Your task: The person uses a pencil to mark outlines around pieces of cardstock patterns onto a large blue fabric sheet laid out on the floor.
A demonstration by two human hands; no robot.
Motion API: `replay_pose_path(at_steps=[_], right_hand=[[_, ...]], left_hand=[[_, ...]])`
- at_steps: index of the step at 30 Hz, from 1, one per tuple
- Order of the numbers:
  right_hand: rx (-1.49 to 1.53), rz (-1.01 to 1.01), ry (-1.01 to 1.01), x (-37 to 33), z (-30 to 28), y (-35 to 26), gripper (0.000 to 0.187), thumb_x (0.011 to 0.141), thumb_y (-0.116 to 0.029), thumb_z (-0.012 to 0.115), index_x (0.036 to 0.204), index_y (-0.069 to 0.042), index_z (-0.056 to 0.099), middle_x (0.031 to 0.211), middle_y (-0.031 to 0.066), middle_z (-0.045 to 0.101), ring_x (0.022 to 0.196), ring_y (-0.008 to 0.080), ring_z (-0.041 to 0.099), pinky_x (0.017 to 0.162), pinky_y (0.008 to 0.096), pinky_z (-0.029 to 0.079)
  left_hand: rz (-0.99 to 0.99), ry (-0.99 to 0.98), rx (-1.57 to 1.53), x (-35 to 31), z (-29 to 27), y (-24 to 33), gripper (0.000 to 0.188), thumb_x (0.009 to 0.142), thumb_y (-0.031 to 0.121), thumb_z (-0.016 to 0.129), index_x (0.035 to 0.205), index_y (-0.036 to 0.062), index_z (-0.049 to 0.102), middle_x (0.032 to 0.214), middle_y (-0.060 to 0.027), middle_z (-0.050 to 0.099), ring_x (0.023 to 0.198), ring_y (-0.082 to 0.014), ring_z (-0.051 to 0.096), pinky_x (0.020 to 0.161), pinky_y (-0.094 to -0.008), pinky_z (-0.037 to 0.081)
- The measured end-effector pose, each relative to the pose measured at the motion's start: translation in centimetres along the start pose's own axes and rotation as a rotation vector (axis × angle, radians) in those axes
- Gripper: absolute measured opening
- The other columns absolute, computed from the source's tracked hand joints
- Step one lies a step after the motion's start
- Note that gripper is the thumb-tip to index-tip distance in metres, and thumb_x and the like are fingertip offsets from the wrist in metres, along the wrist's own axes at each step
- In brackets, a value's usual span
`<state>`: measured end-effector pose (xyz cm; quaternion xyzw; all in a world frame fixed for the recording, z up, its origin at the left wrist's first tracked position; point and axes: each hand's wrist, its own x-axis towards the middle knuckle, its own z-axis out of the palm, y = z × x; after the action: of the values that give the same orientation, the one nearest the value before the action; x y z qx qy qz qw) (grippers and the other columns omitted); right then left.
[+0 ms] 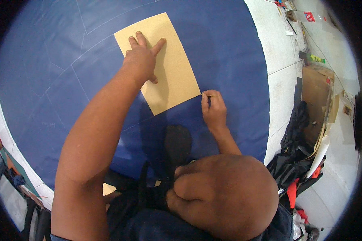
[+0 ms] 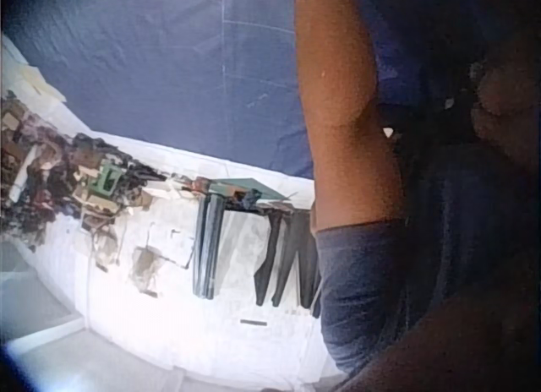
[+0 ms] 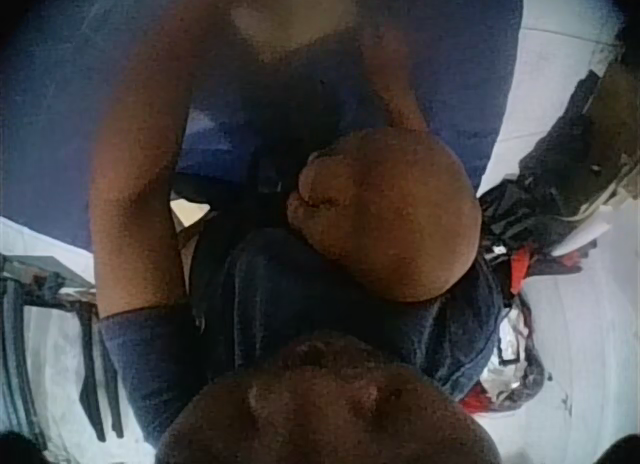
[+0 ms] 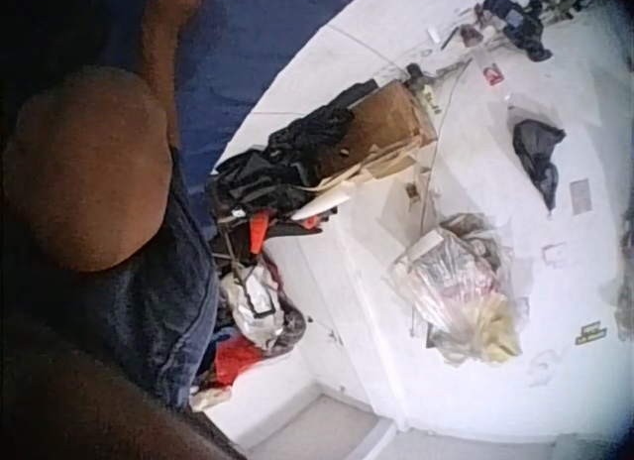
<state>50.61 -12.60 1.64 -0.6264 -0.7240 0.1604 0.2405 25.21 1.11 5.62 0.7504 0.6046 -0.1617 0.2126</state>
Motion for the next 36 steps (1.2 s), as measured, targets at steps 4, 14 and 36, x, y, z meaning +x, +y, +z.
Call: replay_pose_path(at_steps=[4,14,36], right_hand=[[0.01,-0.134,-0.17,-0.3,0.7,-2.6,0.01,0.09,-0.013,0.065,0.097,-0.006,0.064,0.095,0.0122,0.066,0.088,0.0318,0.063,0.08,0.0432,0.048],[0.341,-0.099,-0.392,-2.4,1.4,-5.9,0.018,0.087,-0.015,0.068,0.104,-0.008,0.067,0.101,0.0073,0.065,0.097,0.0288,0.062,0.084,0.0432,0.044],[-0.387,0.158,0.085,1.8,-1.6,8.5,0.04,0.1,-0.021,0.048,0.135,-0.002,0.052,0.145,0.0195,0.05,0.139,0.0384,0.039,0.117,0.0507,0.023]], left_hand=[[-0.011,-0.015,-0.002,0.2,-0.4,-0.1,0.134,0.046,0.03,0.098,0.155,0.0384,0.022,0.154,-0.0381,0.014,0.138,-0.0581,0.03,0.099,-0.0527,0.052],[-0.004,-0.047,0.05,0.2,-1.8,1.3,0.128,0.053,0.034,0.096,0.156,0.0358,0.022,0.155,-0.0386,0.012,0.14,-0.057,0.028,0.101,-0.05,0.051],[-1.039,0.834,-0.149,-24.7,15.7,-20.2,0.052,0.086,0.037,0.068,0.121,0.0009,0.056,0.132,-0.0211,0.054,0.135,-0.0406,0.041,0.116,-0.0577,0.021]])
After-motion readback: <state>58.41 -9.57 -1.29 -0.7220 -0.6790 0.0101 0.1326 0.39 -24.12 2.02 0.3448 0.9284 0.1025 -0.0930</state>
